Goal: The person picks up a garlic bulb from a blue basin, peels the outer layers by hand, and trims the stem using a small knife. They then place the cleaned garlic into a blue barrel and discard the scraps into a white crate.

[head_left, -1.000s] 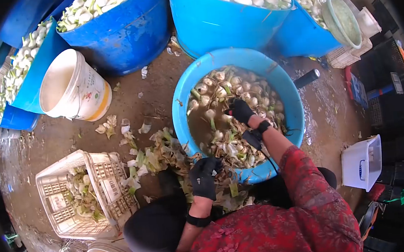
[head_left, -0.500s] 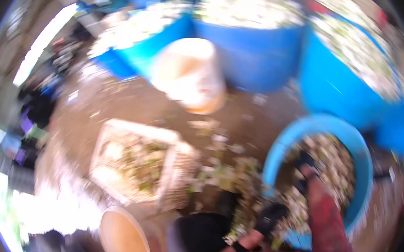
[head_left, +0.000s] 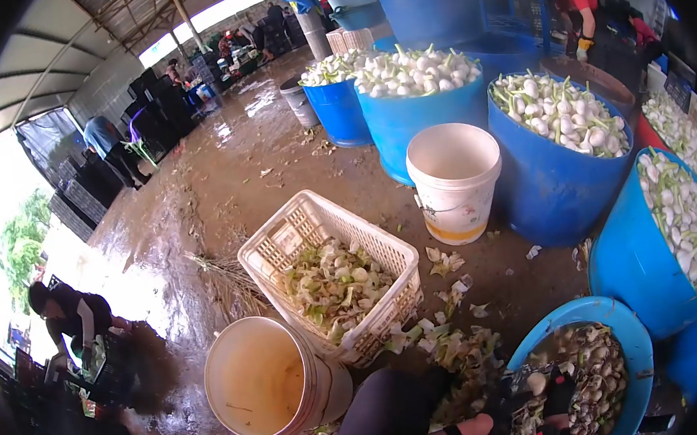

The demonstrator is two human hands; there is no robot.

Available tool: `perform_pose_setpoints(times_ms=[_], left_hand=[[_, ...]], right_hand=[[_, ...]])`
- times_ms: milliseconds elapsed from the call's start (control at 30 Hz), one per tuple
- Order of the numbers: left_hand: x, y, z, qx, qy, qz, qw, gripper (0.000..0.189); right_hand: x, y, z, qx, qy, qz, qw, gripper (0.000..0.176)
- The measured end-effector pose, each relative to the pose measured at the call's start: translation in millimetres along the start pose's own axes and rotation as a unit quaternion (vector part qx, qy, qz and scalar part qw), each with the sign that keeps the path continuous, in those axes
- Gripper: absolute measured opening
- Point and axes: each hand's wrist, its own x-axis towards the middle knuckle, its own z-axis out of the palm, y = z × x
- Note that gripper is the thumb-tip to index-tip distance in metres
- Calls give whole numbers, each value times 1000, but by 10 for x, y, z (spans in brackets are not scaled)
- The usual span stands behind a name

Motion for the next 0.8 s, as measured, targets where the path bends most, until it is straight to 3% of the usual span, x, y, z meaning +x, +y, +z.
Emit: perform_pose_setpoints(times_ms=[67, 100, 133, 200, 233, 267, 333, 367, 533, 633, 767, 800], left_hand=[[-91, 110, 21, 5, 44, 14, 999, 38], [88, -102, -99, -110, -130, -30, 985, 50], [21, -20, -92, -111, -135, -26, 984, 50], [-96, 138, -79, -90, -120, -17, 988, 58], [6, -79, -66, 67, -61, 92, 992, 58], [-20, -99, -68, 68, -68, 96, 991, 58], [-55, -149, -62, 182, -7, 319, 930, 59], [-58, -173, -55, 167, -17, 328, 930, 60], [-90, -124, -143, 217, -49, 247, 943, 63], [-122, -92, -174, 155, -98, 212, 960, 63], [-168, 30, -196, 94, -145, 162, 971, 58], [-188, 43, -192, 60, -161, 155, 973, 54]], right_hand=[[-75, 264, -78, -119, -46, -36, 991, 18], [-186, 272, 22, -174, -1, -164, 971, 38], [-364, -29, 127, -83, 8, -43, 996, 39], [-372, 147, 128, 66, 24, -2, 998, 38], [-365, 178, 80, 67, 29, -8, 997, 38], [-384, 154, 50, 6, -3, -54, 999, 35], [-436, 102, 0, -56, -28, -102, 993, 32], [-462, 74, -18, -62, -31, -91, 993, 31], [-601, -35, -2, -82, -52, -34, 995, 27], [-674, -61, -39, -98, -68, 6, 993, 25], [-708, 33, -228, -83, -108, -20, 990, 21], [-770, -68, -265, -227, -108, -215, 944, 20]])
